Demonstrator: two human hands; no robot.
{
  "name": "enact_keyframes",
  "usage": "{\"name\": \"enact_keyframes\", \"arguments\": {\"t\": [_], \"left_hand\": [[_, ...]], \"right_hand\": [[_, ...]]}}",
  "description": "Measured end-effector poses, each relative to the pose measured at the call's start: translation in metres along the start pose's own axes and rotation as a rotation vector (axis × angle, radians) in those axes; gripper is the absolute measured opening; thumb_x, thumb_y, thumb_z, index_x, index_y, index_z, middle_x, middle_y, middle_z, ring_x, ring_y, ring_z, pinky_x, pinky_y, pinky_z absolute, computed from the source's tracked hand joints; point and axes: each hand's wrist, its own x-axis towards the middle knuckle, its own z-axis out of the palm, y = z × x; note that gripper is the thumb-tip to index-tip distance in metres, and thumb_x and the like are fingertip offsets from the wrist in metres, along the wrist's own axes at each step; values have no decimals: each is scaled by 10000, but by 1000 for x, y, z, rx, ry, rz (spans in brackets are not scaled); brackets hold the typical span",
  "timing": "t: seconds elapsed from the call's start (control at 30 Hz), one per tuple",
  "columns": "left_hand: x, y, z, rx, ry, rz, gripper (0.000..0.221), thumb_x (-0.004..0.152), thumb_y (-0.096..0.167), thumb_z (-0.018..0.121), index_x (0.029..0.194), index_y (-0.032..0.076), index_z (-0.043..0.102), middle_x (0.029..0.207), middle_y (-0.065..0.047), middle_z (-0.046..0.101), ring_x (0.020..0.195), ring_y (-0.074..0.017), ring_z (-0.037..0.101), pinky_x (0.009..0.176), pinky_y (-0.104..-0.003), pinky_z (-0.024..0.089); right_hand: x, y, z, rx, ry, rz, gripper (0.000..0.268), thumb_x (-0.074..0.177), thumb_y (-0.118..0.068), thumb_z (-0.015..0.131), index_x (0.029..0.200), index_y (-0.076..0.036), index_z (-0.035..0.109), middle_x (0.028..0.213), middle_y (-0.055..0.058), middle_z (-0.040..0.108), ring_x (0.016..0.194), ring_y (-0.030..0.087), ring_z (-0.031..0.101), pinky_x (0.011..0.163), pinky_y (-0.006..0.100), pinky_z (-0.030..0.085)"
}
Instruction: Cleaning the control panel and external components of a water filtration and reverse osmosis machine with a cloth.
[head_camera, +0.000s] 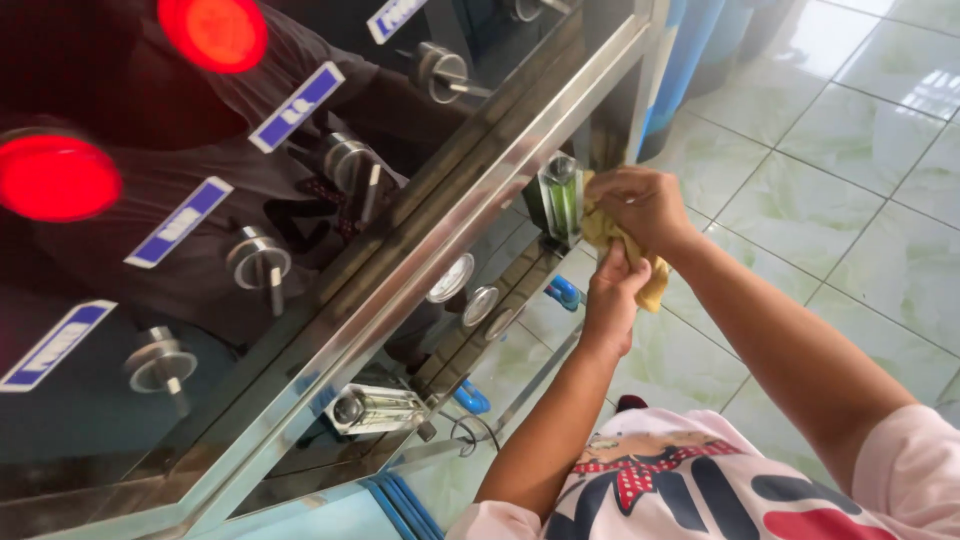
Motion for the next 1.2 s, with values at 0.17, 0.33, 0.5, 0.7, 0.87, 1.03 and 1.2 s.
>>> {"name": "enact_keyframes", "arguments": {"t": [0.17, 0.33, 0.5, 0.7, 0.87, 1.03, 1.2], "left_hand": [[-27, 73, 38, 196, -31, 15, 638, 1012, 41, 604, 1619, 45, 407, 1485, -69, 578, 1290, -130, 541, 1120, -293, 399], [-78, 150, 51, 114, -179, 188, 633, 1022, 22, 575, 1621, 26, 371, 1627, -88, 454, 1457, -144, 459, 1226, -300, 329], [-131, 176, 20, -84, -153, 183, 604, 1029, 13, 564, 1605, -10, 383, 1635, -105, 445, 1470, -170, 437, 1245, -328, 314], [-181, 187, -25, 1, 32, 147, 612, 976, 0, 561, 1571, 5, 420, 1600, -92, 464, 1430, -188, 462, 1182, -346, 351], [-197, 171, -46, 209, 107, -9, 608, 988, 56, 541, 1577, 19, 396, 1607, -58, 453, 1454, -138, 433, 1179, -279, 321], [-188, 110, -83, 207, 104, -127, 601, 988, 48, 565, 1565, 18, 398, 1576, -72, 487, 1432, -151, 459, 1164, -275, 342], [-186, 130, -57, 234, 207, -99, 564, 975, 44, 599, 1525, 26, 478, 1497, -80, 556, 1332, -154, 524, 1114, -290, 388]], "right_hand": [[35, -77, -9, 556, 434, 241, 232, 957, -15, 703, 1181, 46, 687, 1057, 107, 739, 914, 184, 732, 827, 323, 618], [32, -150, 25, 972, 324, 300, 405, 1009, -64, 544, 1394, 57, 575, 1212, 123, 718, 1063, 210, 720, 947, 338, 589], [2, -182, 79, 992, 222, 273, 549, 1055, -129, 429, 1588, 1, 417, 1269, 142, 624, 1084, 229, 616, 944, 362, 502], [-48, -150, 149, 503, 289, 54, 649, 1121, -227, 378, 1663, -11, 95, 1747, 155, 111, 1581, 284, 151, 1278, 343, 149], [-91, -83, 179, -22, 148, -145, 664, 1151, -273, 347, 1685, -9, 52, 1773, 177, -60, 1657, 259, -95, 1343, 341, -30], [-129, -28, 183, 39, 110, 18, 654, 1117, -249, 381, 1652, 12, 109, 1745, 206, 78, 1627, 279, 31, 1297, 339, 48], [-108, -72, 159, 205, 179, 306, 572, 1083, -243, 436, 1588, 6, 335, 1642, 183, 398, 1532, 257, 323, 1237, 302, 222]]}}
